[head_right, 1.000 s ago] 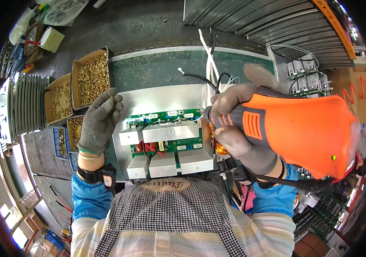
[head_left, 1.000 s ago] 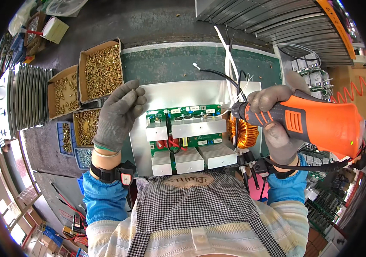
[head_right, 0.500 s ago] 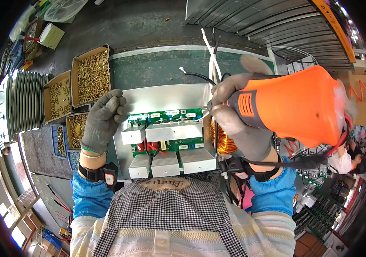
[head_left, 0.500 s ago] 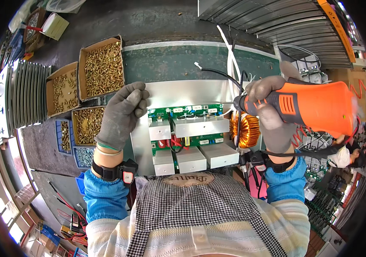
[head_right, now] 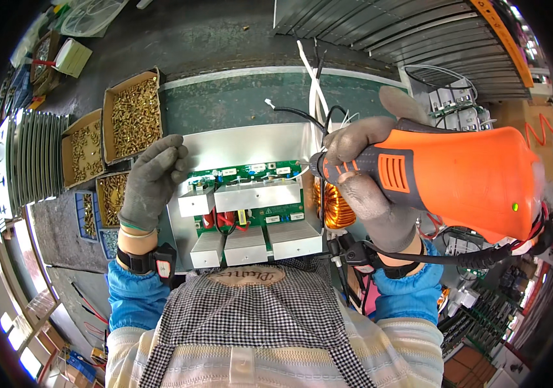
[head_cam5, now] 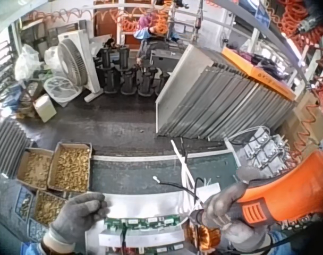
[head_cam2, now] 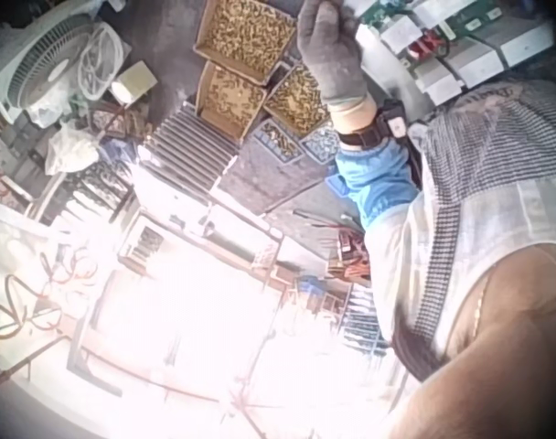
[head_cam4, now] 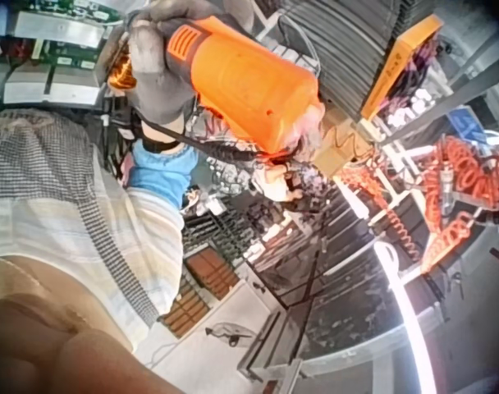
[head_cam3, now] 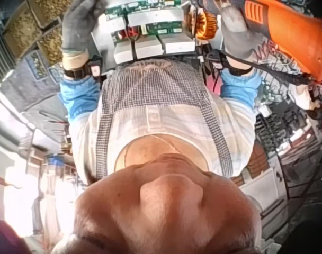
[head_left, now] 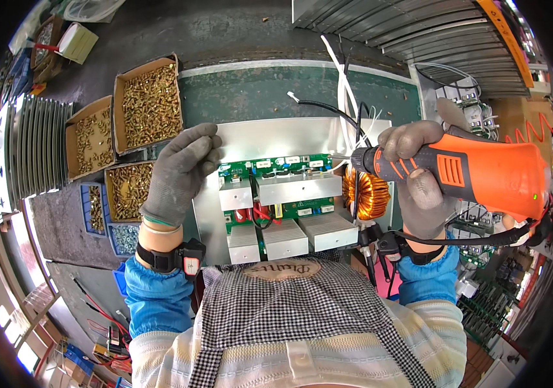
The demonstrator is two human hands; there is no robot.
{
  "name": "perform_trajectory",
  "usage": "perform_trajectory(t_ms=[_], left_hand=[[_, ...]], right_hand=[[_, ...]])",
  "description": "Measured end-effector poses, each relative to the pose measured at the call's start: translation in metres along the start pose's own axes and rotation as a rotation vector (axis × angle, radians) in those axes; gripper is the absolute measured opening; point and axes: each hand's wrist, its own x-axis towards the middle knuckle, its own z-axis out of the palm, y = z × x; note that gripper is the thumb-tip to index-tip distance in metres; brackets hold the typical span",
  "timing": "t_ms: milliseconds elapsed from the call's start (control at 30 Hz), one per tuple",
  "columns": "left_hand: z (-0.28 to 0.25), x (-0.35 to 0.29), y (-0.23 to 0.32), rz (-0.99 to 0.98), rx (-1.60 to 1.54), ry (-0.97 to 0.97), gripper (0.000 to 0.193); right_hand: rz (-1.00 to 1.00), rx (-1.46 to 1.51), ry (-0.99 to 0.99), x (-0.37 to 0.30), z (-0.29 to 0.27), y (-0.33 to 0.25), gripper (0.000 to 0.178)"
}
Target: Assembling electronic components onto a metal plate and securing them with screws.
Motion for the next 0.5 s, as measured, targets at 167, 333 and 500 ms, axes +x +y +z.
perform_trajectory(t_ms=[167,333,500], left_hand=[[-0.001,0.002,-0.002,0.016,-0.005,-0.009,0.029],[0.004,0.001,0.0,0.023,-0.01,0.012,0.029],[0.009,-0.004,-0.002,0.032,0.015,0.089,0.028]], right_hand=[[0.006,-0.099,-0.153,0.005,0.002,0.003,0.073],[0.068,-0.01,-0.156,0.019,0.007,0.011,0.069],[0.091,0.035,-0.062,0.018,0.004,0.012,0.076]])
